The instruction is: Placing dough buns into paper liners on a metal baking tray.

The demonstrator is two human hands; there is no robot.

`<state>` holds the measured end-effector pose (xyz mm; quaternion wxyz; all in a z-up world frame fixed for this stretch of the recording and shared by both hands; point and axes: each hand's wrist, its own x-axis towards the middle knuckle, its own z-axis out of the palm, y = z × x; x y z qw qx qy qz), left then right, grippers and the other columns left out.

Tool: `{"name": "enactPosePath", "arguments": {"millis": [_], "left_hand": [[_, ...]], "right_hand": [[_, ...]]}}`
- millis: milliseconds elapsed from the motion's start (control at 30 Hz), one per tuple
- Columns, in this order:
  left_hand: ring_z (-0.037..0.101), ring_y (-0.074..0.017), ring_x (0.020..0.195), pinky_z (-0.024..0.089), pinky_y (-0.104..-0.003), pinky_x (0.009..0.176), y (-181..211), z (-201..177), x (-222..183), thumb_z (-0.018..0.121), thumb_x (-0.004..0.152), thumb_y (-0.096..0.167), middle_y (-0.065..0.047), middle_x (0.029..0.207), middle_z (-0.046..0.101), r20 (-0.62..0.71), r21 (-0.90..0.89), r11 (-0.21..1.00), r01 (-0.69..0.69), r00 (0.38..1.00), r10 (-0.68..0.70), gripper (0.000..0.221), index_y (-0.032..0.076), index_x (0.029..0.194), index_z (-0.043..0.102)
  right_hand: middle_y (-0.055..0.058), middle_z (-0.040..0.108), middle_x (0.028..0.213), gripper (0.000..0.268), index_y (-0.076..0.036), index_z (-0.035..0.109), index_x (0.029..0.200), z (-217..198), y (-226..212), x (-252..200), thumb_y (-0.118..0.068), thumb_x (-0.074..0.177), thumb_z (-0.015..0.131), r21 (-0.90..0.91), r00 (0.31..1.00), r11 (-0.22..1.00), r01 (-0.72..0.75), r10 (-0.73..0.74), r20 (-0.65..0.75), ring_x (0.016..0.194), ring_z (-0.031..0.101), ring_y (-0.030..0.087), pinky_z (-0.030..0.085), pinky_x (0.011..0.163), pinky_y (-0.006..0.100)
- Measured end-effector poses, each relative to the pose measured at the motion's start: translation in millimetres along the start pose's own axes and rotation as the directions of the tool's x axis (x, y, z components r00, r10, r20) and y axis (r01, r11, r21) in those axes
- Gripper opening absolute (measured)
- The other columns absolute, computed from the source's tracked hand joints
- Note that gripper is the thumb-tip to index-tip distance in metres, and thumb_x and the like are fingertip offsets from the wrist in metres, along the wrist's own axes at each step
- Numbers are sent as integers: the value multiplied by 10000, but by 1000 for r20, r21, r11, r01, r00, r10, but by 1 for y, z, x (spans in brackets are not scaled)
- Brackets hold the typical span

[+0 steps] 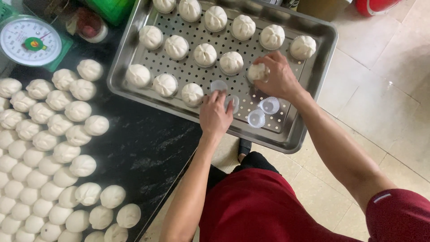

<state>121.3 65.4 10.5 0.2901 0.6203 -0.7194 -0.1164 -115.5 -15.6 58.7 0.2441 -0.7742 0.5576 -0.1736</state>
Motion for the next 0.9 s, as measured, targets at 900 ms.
{"name": "enactPosePath", "arguments": {"millis": [900], "left_hand": [[735, -221, 949, 585, -349, 811, -20, -162, -126, 709, 1013, 213, -91, 1104, 766, -254, -387, 912, 135, 935, -246, 207, 79, 1160, 766]], "right_hand": [[183, 578, 1451, 640, -121, 664, 1396, 19, -137, 35, -405, 862, 872, -124, 959, 952, 280, -272, 76, 1276, 598, 371, 538, 972, 529]]}}
